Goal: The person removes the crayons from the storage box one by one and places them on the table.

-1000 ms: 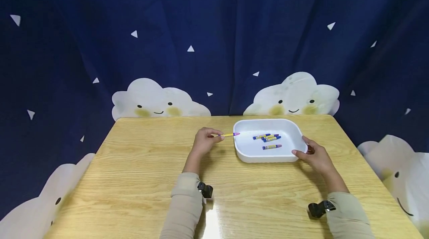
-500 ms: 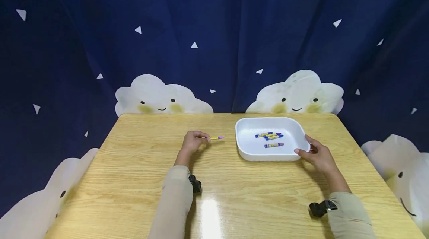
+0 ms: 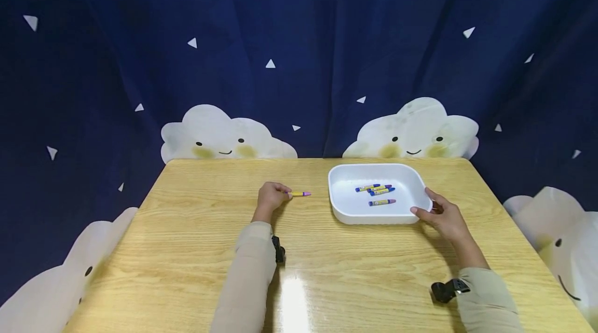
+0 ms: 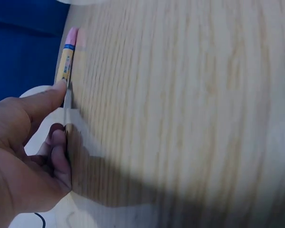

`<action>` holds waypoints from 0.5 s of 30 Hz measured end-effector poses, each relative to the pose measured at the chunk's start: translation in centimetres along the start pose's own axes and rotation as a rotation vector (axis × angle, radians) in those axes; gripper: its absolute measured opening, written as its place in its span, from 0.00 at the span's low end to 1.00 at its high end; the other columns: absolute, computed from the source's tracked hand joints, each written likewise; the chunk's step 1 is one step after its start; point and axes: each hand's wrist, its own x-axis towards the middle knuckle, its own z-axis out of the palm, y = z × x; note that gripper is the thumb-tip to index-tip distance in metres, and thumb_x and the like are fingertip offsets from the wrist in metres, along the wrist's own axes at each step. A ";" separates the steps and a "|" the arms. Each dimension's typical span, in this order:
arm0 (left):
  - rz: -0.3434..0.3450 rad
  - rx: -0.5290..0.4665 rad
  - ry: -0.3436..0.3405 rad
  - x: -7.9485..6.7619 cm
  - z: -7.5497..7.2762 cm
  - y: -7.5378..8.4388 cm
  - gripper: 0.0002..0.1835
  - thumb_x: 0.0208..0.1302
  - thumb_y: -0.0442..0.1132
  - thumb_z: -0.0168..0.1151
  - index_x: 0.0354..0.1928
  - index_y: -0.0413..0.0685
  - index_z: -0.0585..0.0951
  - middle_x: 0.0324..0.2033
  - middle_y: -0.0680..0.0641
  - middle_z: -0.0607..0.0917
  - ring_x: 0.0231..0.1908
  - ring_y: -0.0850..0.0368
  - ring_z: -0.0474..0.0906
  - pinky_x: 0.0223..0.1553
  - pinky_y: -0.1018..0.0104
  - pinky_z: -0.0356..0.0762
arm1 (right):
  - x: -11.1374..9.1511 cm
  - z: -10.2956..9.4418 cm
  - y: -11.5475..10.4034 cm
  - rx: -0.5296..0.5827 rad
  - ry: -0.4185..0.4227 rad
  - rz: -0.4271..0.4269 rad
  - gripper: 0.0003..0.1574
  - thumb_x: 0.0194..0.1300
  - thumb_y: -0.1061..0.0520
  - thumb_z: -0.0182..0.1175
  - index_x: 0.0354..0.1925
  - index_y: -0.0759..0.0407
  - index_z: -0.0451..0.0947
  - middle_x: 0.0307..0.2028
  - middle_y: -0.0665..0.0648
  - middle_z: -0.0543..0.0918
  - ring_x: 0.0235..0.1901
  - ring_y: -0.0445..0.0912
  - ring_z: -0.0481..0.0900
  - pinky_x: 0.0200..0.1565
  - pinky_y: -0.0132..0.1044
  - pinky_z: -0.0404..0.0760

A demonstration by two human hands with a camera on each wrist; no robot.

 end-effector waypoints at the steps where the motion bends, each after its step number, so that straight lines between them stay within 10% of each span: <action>1: -0.014 0.020 -0.001 0.0 0.1 0.0 0.05 0.50 0.37 0.72 0.32 0.48 0.88 0.34 0.50 0.85 0.43 0.50 0.77 0.44 0.60 0.72 | 0.0 0.0 0.0 0.000 -0.001 0.002 0.57 0.57 0.41 0.64 0.71 0.62 0.46 0.59 0.77 0.62 0.53 0.61 0.66 0.35 0.23 0.74; 8: -0.051 0.063 -0.008 0.0 0.3 0.2 0.07 0.52 0.38 0.71 0.35 0.50 0.88 0.39 0.50 0.85 0.46 0.50 0.77 0.46 0.59 0.73 | -0.1 0.0 -0.2 0.022 -0.005 0.010 0.57 0.57 0.40 0.64 0.71 0.59 0.46 0.60 0.76 0.61 0.53 0.60 0.66 0.36 0.23 0.74; 15: 0.005 -0.149 0.021 -0.6 0.5 0.9 0.15 0.56 0.38 0.68 0.46 0.42 0.84 0.50 0.41 0.79 0.52 0.46 0.72 0.49 0.55 0.71 | 0.0 -0.1 0.1 0.039 0.016 0.015 0.56 0.57 0.41 0.65 0.71 0.60 0.47 0.60 0.76 0.62 0.53 0.60 0.66 0.36 0.22 0.74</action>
